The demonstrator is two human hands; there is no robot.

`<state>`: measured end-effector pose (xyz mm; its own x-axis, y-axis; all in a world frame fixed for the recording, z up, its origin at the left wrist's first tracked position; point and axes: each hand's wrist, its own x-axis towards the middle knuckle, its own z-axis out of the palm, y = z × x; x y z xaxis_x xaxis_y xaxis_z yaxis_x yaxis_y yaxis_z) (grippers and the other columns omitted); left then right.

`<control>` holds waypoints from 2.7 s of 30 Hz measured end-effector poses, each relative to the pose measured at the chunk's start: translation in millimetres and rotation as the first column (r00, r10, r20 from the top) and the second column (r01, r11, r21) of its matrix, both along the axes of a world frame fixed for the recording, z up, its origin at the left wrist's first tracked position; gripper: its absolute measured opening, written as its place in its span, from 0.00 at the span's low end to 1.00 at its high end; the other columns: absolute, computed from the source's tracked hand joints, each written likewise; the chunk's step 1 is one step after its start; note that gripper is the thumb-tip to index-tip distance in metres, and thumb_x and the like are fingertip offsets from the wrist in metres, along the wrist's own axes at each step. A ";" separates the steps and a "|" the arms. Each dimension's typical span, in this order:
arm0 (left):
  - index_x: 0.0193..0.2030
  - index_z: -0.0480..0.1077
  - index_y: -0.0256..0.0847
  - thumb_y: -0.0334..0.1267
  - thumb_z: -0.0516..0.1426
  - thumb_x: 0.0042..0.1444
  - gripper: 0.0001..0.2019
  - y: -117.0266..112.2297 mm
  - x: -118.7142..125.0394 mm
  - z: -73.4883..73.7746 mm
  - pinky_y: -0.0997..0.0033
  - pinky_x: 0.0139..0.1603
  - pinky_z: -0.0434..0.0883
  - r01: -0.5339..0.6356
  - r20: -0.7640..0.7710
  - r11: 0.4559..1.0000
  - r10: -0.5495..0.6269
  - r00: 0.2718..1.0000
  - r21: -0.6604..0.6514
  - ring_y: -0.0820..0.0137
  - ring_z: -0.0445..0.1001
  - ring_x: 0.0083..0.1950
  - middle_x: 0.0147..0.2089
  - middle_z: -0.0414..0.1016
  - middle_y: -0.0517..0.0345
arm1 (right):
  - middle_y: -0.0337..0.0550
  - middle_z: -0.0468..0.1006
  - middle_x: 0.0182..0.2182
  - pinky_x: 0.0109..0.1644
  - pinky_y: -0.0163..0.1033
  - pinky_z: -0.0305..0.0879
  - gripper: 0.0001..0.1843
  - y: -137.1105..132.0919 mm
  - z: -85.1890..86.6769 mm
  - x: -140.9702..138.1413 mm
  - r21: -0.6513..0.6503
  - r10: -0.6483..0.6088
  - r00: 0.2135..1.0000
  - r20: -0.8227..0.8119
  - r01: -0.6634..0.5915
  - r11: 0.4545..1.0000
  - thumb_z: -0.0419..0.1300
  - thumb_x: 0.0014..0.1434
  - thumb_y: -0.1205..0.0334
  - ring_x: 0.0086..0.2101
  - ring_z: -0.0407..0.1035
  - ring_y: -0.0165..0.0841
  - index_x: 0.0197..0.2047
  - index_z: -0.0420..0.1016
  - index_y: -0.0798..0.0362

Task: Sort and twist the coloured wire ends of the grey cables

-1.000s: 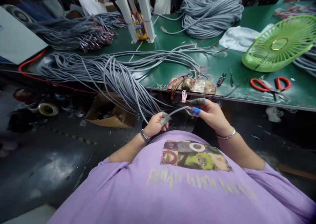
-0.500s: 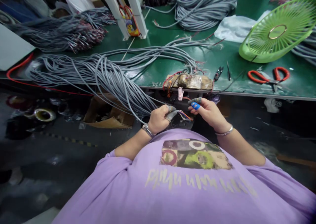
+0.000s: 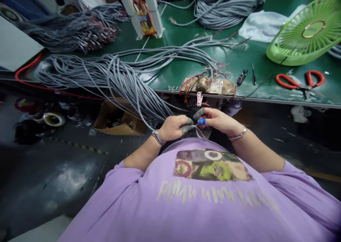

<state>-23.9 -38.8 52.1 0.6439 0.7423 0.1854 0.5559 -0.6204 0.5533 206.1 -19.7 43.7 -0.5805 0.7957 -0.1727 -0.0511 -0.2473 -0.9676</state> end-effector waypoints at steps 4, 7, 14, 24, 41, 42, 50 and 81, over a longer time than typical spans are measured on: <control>0.40 0.74 0.39 0.45 0.54 0.63 0.13 3.2 -1.5 2.5 0.74 0.39 0.68 0.075 0.038 0.995 -0.073 0.997 -0.072 0.71 0.75 0.37 0.37 0.78 0.54 | 0.34 0.73 0.23 0.28 0.34 0.68 0.17 -0.9 -5.1 0.2 -0.162 0.034 0.997 -0.073 -0.045 0.986 0.69 0.49 0.54 0.23 0.66 0.26 0.38 0.73 0.54; 0.41 0.75 0.39 0.45 0.55 0.63 0.12 2.7 -1.1 1.7 0.73 0.40 0.69 0.073 0.028 0.993 -0.071 0.997 -0.089 0.71 0.75 0.38 0.37 0.78 0.54 | 0.34 0.72 0.21 0.26 0.31 0.65 0.15 -0.5 -5.6 0.2 -0.074 -0.002 1.000 0.000 0.002 0.997 0.70 0.49 0.56 0.21 0.64 0.24 0.37 0.74 0.55; 0.41 0.74 0.39 0.43 0.57 0.62 0.10 1.8 -7.7 -10.1 0.74 0.39 0.70 -0.059 0.144 0.998 0.062 0.988 -0.023 0.72 0.76 0.36 0.37 0.79 0.55 | 0.31 0.65 0.18 0.23 0.31 0.59 0.22 -1.5 7.4 6.1 0.021 -0.062 0.997 0.044 0.061 0.998 0.69 0.51 0.45 0.19 0.59 0.23 0.35 0.71 0.55; 0.40 0.74 0.38 0.43 0.58 0.62 0.10 0.5 -10.4 -9.9 0.75 0.39 0.70 -0.061 0.194 0.998 0.056 0.979 0.023 0.73 0.76 0.35 0.36 0.79 0.56 | 0.42 0.79 0.31 0.34 0.33 0.67 0.25 6.6 12.0 7.2 0.094 -0.100 0.988 0.117 0.090 0.992 0.71 0.47 0.45 0.30 0.71 0.28 0.39 0.74 0.55; 0.37 0.73 0.39 0.44 0.56 0.63 0.11 2.1 -8.6 -3.9 0.74 0.35 0.66 0.008 0.052 0.998 -0.011 0.999 0.056 0.73 0.73 0.33 0.34 0.77 0.56 | 0.32 0.66 0.20 0.20 0.28 0.41 0.18 14.2 13.5 -14.1 -0.170 0.018 0.994 -0.105 -0.035 0.985 0.71 0.46 0.59 0.18 0.50 0.20 0.38 0.73 0.57; 0.38 0.73 0.39 0.45 0.56 0.63 0.11 2.3 -8.8 -3.7 0.74 0.35 0.66 -0.006 0.052 0.999 0.003 0.999 0.053 0.72 0.74 0.33 0.35 0.78 0.56 | 0.32 0.66 0.20 0.20 0.28 0.37 0.18 13.8 13.2 -14.5 -0.209 0.000 0.989 -0.146 -0.031 0.977 0.71 0.46 0.59 0.18 0.47 0.19 0.38 0.72 0.57; 0.35 0.72 0.39 0.43 0.59 0.58 0.09 5.6 -9.3 -14.3 0.72 0.36 0.68 -0.256 0.160 0.960 0.271 0.949 -0.109 0.71 0.74 0.34 0.34 0.77 0.56 | 0.27 0.52 0.18 0.21 0.29 0.44 0.17 -3.9 59.0 -1.7 0.017 -0.316 0.856 -0.408 0.354 0.935 0.70 0.50 0.53 0.19 0.47 0.22 0.36 0.69 0.50; 0.38 0.63 0.40 0.54 0.64 0.50 0.22 -4.2 23.2 -17.6 0.82 0.15 0.56 -0.061 0.624 0.734 0.616 0.481 -0.677 0.82 0.62 0.16 0.22 0.66 0.70 | 0.36 0.75 0.26 0.28 0.33 0.65 0.20 -6.6 -3.2 -54.1 -0.062 -0.432 0.876 -0.213 0.429 0.901 0.73 0.43 0.53 0.24 0.67 0.25 0.35 0.74 0.54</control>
